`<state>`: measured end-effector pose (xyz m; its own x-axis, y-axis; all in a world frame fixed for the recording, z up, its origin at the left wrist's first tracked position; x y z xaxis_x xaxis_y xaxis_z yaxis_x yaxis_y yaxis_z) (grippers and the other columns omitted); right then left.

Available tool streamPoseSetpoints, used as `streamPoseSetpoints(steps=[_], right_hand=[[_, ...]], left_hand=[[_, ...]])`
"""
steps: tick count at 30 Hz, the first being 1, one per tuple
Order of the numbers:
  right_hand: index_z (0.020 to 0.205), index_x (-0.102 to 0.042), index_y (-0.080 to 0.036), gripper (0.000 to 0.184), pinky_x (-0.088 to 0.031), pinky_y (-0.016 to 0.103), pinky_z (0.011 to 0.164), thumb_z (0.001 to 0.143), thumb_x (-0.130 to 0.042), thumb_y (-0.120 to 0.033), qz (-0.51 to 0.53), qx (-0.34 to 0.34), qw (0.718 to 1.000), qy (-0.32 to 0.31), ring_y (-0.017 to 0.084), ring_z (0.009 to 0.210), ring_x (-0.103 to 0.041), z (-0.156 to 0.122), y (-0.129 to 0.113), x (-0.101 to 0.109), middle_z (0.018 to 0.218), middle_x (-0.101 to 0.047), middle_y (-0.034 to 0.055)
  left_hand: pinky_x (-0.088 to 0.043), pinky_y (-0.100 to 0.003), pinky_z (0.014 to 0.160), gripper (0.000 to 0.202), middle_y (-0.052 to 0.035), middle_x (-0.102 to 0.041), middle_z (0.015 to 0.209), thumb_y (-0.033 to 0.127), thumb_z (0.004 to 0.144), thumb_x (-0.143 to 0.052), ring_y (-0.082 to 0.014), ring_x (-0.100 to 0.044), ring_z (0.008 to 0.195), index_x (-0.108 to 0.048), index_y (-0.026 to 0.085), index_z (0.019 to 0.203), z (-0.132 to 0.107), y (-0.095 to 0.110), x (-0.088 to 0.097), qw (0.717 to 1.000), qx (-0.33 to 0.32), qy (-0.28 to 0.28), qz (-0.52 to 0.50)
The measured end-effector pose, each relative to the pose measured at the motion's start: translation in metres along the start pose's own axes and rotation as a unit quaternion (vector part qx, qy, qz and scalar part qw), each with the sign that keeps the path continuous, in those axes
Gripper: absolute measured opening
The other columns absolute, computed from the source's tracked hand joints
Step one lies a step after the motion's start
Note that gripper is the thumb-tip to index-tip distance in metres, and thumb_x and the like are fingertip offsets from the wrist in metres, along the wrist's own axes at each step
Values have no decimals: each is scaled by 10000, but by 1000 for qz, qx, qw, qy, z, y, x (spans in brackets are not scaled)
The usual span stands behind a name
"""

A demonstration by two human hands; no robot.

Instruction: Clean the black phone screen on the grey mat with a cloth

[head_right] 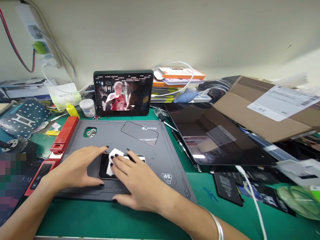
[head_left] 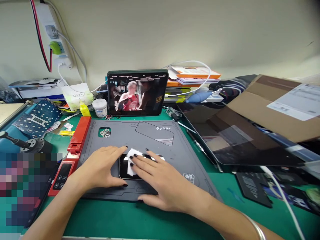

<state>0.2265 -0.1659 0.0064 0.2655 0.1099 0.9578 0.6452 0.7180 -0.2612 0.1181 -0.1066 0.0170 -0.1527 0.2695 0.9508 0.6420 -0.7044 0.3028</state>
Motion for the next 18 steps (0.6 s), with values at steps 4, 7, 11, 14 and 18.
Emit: streamPoseSetpoints(steps=[4, 7, 11, 14, 18], right_hand=[[1365, -543, -66, 664, -241, 579, 1176, 940, -526, -576, 14, 20, 999, -21, 332, 1383, -390, -2, -6, -3, 1473, -454, 165], [1365, -544, -60, 639, -231, 594, 1172, 929, -569, -526, 2, -31, 1000, -6, 345, 1384, -385, -3, 4, 0, 1477, -441, 183], [1406, -505, -75, 717, -191, 591, 1186, 913, -562, -592, 34, 10, 999, -37, 339, 1409, -346, -3, -6, -5, 1505, -403, 166], [1412, -499, -84, 704, -168, 568, 1199, 928, -539, -593, 46, 26, 997, -53, 321, 1419, -333, -3, -6, -7, 1518, -383, 156], [1426, -471, -47, 758, -159, 592, 1192, 864, -658, -521, 16, -45, 998, -45, 351, 1426, -308, -2, 14, -5, 1523, -356, 199]], left_hand=[[-425, -467, 1064, 820, -140, -542, 1409, 480, 742, -762, -324, -526, 1280, -398, 197, 1420, 0, 0, 2, 1000, -4, 12, 5], [-424, -465, 1067, 816, -138, -545, 1410, 479, 750, -757, -320, -533, 1275, -395, 191, 1423, 0, 1, 2, 1000, -1, 9, 10], [-423, -456, 1070, 830, -139, -536, 1421, 457, 727, -776, -319, -536, 1272, -409, 177, 1417, 0, 1, 3, 1000, 6, 1, 4], [-427, -439, 1064, 826, -136, -545, 1411, 441, 715, -789, -313, -540, 1268, -420, 184, 1408, 0, 1, 3, 1000, 8, -3, 3], [-428, -441, 1059, 832, -125, -561, 1393, 448, 720, -792, -311, -543, 1265, -408, 199, 1414, 1, 2, 4, 1000, 6, 3, 9]])
Point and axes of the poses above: each hand's wrist, its own z-axis towards the middle knuckle, its own x-axis out of the back of the hand, y = z × x, the point moved 9 cm from there along z, towards the middle knuckle
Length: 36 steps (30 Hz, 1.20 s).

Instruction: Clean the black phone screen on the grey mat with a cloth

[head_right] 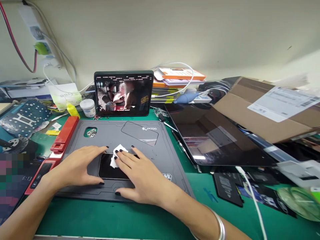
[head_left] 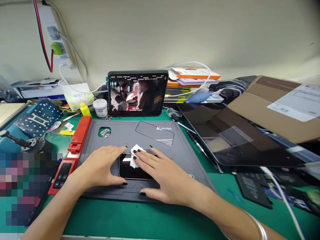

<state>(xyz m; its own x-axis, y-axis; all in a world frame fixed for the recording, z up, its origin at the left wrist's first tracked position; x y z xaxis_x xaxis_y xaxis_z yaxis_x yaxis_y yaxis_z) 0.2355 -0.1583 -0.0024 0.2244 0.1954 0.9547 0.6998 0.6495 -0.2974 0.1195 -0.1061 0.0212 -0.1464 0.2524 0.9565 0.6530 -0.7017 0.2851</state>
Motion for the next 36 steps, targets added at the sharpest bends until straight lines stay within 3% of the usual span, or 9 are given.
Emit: streamPoseSetpoints(steps=[7, 12, 17, 22, 26, 31, 36], right_hand=[[1446, -451, -84, 804, -50, 528, 1220, 890, -554, -657, 57, 80, 995, -29, 299, 1461, -236, 4, -30, -11, 1549, -333, 155], [1433, -460, -69, 818, -49, 566, 1209, 856, -620, -626, 36, 33, 999, -8, 322, 1447, -267, 8, -18, -5, 1528, -362, 188], [1428, -467, -84, 846, -28, 504, 1222, 845, -595, -683, 49, 99, 994, -25, 289, 1460, -242, 11, -31, -9, 1540, -354, 157], [1466, -407, -58, 959, -23, 535, 1213, 783, -668, -678, 31, 28, 999, -6, 324, 1460, -231, 15, -18, -8, 1541, -333, 195], [1460, -423, -82, 915, -27, 527, 1216, 809, -629, -691, 50, 79, 995, -15, 315, 1455, -247, 15, -29, -9, 1532, -361, 181], [1450, -434, -70, 927, -37, 558, 1208, 780, -687, -657, 33, 23, 999, -12, 332, 1451, -254, 13, -18, -5, 1540, -334, 197], [1425, -473, -87, 840, -73, 528, 1217, 829, -633, -657, 54, 85, 995, -27, 310, 1443, -280, 10, -30, -5, 1524, -378, 173]], left_hand=[[-441, -445, 1034, 835, -135, -588, 1350, 465, 703, -786, -323, -558, 1239, -423, 187, 1401, 0, 3, -1, 1000, -15, 5, -2], [-450, -459, 1015, 871, -136, -594, 1335, 475, 670, -816, -338, -556, 1232, -426, 194, 1396, 0, 3, -2, 1000, -15, 4, -14], [-445, -454, 1016, 804, -139, -590, 1339, 433, 705, -774, -334, -561, 1223, -436, 185, 1391, 1, 4, 0, 1000, -16, 5, -15], [-455, -434, 982, 893, -123, -617, 1288, 437, 658, -838, -325, -579, 1184, -414, 180, 1400, 2, 4, -1, 1000, -12, -4, -4], [-454, -422, 976, 821, -129, -610, 1300, 420, 677, -814, -325, -577, 1185, -446, 171, 1368, 3, 6, 0, 1000, -13, 0, -6], [-465, -425, 956, 892, -112, -636, 1252, 421, 643, -850, -325, -593, 1158, -415, 200, 1390, 3, 6, 0, 1000, -12, -5, -1], [-451, -430, 988, 851, -141, -590, 1335, 422, 676, -810, -335, -570, 1208, -416, 184, 1391, 2, 5, 1, 1000, -17, 4, -13]])
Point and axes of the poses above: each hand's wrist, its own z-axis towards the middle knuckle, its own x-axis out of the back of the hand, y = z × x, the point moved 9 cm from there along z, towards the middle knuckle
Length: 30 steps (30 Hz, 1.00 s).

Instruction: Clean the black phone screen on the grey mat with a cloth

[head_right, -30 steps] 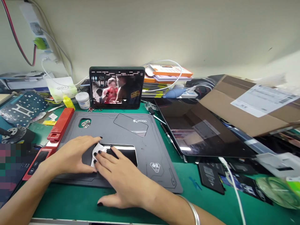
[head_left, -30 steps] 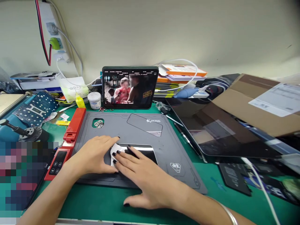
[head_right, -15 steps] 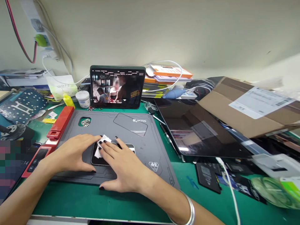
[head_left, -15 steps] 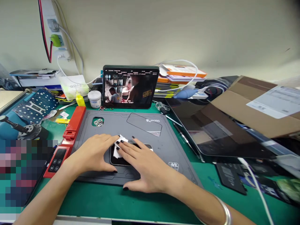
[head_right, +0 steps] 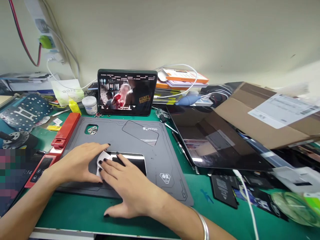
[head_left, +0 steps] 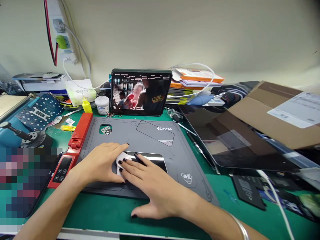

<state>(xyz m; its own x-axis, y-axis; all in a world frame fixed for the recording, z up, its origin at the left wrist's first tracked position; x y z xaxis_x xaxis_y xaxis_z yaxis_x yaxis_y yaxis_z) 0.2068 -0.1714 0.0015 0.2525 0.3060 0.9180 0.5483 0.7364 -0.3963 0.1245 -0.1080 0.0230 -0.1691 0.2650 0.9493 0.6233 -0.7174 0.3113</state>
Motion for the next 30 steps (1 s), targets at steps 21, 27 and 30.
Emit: streamPoseSetpoints(steps=[21, 27, 30], right_hand=[[1425, -482, -80, 800, -170, 615, 1184, 818, -694, -556, -31, -42, 998, 20, 365, 1417, -321, -3, 7, 3, 1513, -370, 196], [1443, -453, -50, 914, -216, 627, 1170, 756, -742, -579, -32, -1, 999, -15, 386, 1407, -331, 1, -6, -6, 1505, -372, 210], [1439, -450, -35, 865, -235, 655, 1149, 787, -735, -526, -62, -20, 998, -6, 397, 1394, -351, 1, -2, -5, 1508, -353, 219]], left_hand=[[-465, -421, 940, 869, -116, -641, 1221, 468, 661, -833, -328, -605, 1133, -428, 194, 1379, -1, 2, -3, 1000, 0, -2, 3], [-470, -418, 930, 854, -121, -641, 1209, 380, 676, -829, -321, -607, 1113, -422, 144, 1389, 0, 5, -2, 1000, 5, -13, 5], [-469, -417, 932, 884, -117, -642, 1207, 410, 654, -861, -323, -605, 1114, -432, 142, 1379, 1, 5, -2, 1000, 9, -21, 5]])
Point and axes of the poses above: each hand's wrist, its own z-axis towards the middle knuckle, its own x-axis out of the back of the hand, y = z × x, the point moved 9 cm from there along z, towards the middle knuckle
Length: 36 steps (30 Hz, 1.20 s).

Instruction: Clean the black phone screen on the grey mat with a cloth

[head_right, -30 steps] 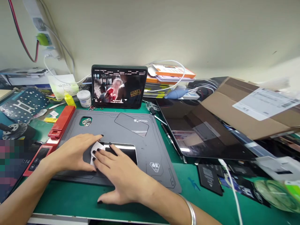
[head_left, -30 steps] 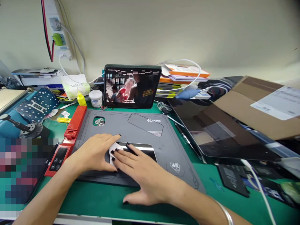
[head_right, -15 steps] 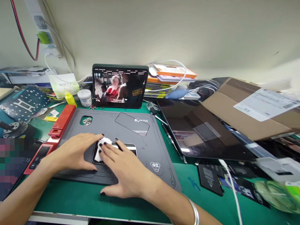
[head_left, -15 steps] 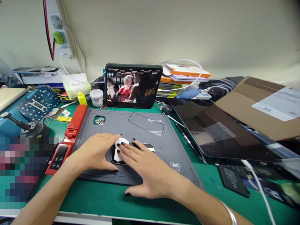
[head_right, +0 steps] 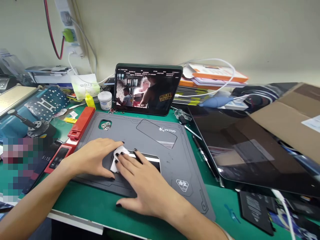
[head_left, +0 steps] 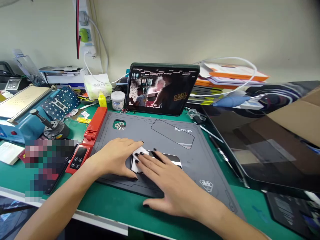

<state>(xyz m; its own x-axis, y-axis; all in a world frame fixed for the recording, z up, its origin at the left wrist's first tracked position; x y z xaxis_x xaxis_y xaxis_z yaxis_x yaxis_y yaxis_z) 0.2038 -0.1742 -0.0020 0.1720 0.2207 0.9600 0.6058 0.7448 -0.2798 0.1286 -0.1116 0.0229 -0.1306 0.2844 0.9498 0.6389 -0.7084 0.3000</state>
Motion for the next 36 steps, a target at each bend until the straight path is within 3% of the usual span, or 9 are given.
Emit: streamPoseSetpoints(steps=[3, 8, 13, 17, 23, 26, 29, 32, 36], right_hand=[[1444, -435, -20, 893, -244, 676, 1136, 774, -747, -522, -19, -22, 999, 17, 415, 1390, -347, -1, 6, 2, 1513, -333, 227], [1435, -450, -34, 879, -267, 652, 1142, 781, -736, -546, -19, 12, 1000, 2, 394, 1397, -346, -1, -1, -1, 1515, -340, 213], [1439, -444, -37, 895, -280, 645, 1139, 762, -762, -529, -46, -27, 998, 35, 403, 1386, -360, -2, 10, 4, 1512, -350, 213], [1424, -464, -42, 865, -292, 633, 1140, 785, -735, -558, -37, 18, 999, 21, 387, 1387, -367, -2, -1, 1, 1511, -362, 203], [1421, -465, -38, 799, -260, 634, 1148, 831, -703, -522, -40, -21, 998, 50, 381, 1390, -365, -4, 9, 4, 1509, -371, 205], [1405, -492, -60, 793, -216, 593, 1178, 847, -650, -599, -7, 8, 999, 47, 353, 1402, -353, -2, 3, 1, 1503, -402, 181], [1371, -529, -89, 719, -200, 569, 1188, 874, -613, -602, 9, 43, 998, 54, 325, 1399, -367, -2, -2, 0, 1494, -428, 160], [1313, -576, -106, 610, -238, 558, 1169, 893, -622, -545, -16, 37, 993, 113, 307, 1339, -456, -8, 7, 13, 1428, -512, 164], [1028, -711, -171, 278, -407, 457, 1044, 933, -599, -408, -72, -8, 975, 208, 243, 1025, -666, -20, 31, 36, 1155, -705, 95]], left_hand=[[-470, -414, 931, 910, -118, -642, 1211, 447, 631, -881, -323, -603, 1123, -437, 151, 1369, 0, -1, 0, 1000, -1, -2, 0], [-462, -405, 940, 880, -122, -629, 1243, 417, 660, -857, -318, -598, 1139, -421, 164, 1382, -1, -1, -2, 1000, -4, 2, 8], [-466, -403, 915, 871, -111, -645, 1193, 443, 653, -867, -312, -609, 1099, -441, 162, 1359, 0, -1, -4, 1000, -1, -3, 14], [-467, -390, 904, 819, -104, -646, 1185, 408, 693, -820, -301, -615, 1094, -430, 170, 1372, 0, 0, -3, 1000, -14, 11, 14], [-476, -401, 880, 845, -113, -649, 1183, 428, 655, -851, -316, -618, 1082, -452, 165, 1353, 0, -2, -2, 1000, -13, 15, 25], [-476, -410, 889, 809, -116, -650, 1178, 394, 691, -816, -315, -622, 1076, -447, 146, 1367, 0, -2, -1, 999, -14, 20, 24], [-475, -410, 901, 808, -113, -652, 1185, 385, 704, -797, -308, -625, 1073, -435, 147, 1386, 0, -3, -1, 999, -14, 21, 26], [-474, -405, 901, 880, -117, -641, 1236, 432, 653, -845, -322, -617, 1107, -435, 168, 1385, -1, -6, -1, 999, -12, 23, 36], [-470, -390, 898, 884, -117, -644, 1253, 517, 672, -824, -324, -623, 1117, -435, 180, 1390, -1, -4, 2, 998, -15, 37, 52]])
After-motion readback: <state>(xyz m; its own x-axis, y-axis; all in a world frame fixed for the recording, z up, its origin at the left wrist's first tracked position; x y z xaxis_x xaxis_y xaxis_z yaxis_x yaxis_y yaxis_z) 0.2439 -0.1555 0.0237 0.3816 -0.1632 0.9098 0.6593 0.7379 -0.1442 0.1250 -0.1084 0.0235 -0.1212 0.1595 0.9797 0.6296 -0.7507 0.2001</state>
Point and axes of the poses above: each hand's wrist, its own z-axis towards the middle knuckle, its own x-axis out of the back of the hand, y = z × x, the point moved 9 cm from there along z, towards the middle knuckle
